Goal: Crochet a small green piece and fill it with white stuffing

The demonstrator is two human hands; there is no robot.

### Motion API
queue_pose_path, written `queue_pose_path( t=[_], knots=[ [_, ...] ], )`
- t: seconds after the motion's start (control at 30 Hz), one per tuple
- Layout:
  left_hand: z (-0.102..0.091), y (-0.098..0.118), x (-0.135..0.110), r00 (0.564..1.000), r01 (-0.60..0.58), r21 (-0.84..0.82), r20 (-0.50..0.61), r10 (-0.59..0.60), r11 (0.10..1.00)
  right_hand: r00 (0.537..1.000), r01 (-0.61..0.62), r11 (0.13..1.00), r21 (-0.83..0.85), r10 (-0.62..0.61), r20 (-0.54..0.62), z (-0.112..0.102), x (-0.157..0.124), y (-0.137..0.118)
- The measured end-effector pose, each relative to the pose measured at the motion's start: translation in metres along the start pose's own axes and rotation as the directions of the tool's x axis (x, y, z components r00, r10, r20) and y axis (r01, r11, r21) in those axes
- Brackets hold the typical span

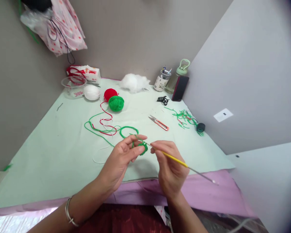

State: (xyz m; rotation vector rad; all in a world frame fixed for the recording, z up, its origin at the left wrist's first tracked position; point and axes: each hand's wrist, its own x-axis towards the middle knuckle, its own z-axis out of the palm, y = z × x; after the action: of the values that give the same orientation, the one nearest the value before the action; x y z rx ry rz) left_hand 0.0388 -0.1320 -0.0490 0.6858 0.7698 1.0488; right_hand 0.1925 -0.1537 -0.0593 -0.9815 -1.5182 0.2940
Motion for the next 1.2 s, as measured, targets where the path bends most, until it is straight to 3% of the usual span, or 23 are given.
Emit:
queue_pose_path(
  t=[0.17, 0.33, 0.53, 0.6, 0.7, 0.8, 1.03, 1.2],
  knots=[
    [0.002, -0.002, 0.001, 0.998, -0.050, 0.021, -0.024, 0.050, 0.999, 0.999, 0.034, 0.998, -0.048, -0.035, -0.019, 0.007, -0.003, -0.004],
    [0.002, 0.005, -0.005, 1.000, -0.015, -0.006, -0.020, 0.014, 1.000, 0.993, -0.104, 0.975, 0.196, 0.112, -0.031, 0.008, -0.004, -0.005],
    [-0.001, 0.008, -0.005, 0.999, -0.009, -0.040, 0.032, 0.011, 0.999, 0.954, -0.254, 0.854, 0.453, 0.299, -0.028, 0.006, -0.004, 0.001],
    [-0.002, 0.006, -0.004, 0.999, -0.039, -0.013, 0.024, 0.040, 0.999, 0.957, -0.234, 0.869, 0.436, 0.286, -0.057, 0.008, -0.005, 0.000],
    [-0.003, 0.004, -0.004, 0.995, -0.098, 0.044, -0.017, 0.099, 0.994, 0.980, -0.137, 0.951, 0.278, 0.170, -0.099, 0.011, -0.007, -0.004],
    [-0.005, 0.002, -0.005, 0.995, -0.096, 0.055, -0.028, 0.098, 0.994, 0.992, -0.073, 0.980, 0.186, 0.091, -0.090, 0.014, -0.010, -0.005],
    [-0.007, 0.003, -0.004, 1.000, -0.016, -0.005, -0.008, 0.016, 1.000, 0.966, -0.203, 0.900, 0.386, 0.248, -0.070, 0.013, -0.009, -0.001],
    [-0.006, 0.004, -0.004, 1.000, -0.028, -0.020, 0.011, 0.028, 0.999, 0.951, -0.239, 0.879, 0.413, 0.297, -0.081, 0.011, -0.007, -0.002]
  ],
)
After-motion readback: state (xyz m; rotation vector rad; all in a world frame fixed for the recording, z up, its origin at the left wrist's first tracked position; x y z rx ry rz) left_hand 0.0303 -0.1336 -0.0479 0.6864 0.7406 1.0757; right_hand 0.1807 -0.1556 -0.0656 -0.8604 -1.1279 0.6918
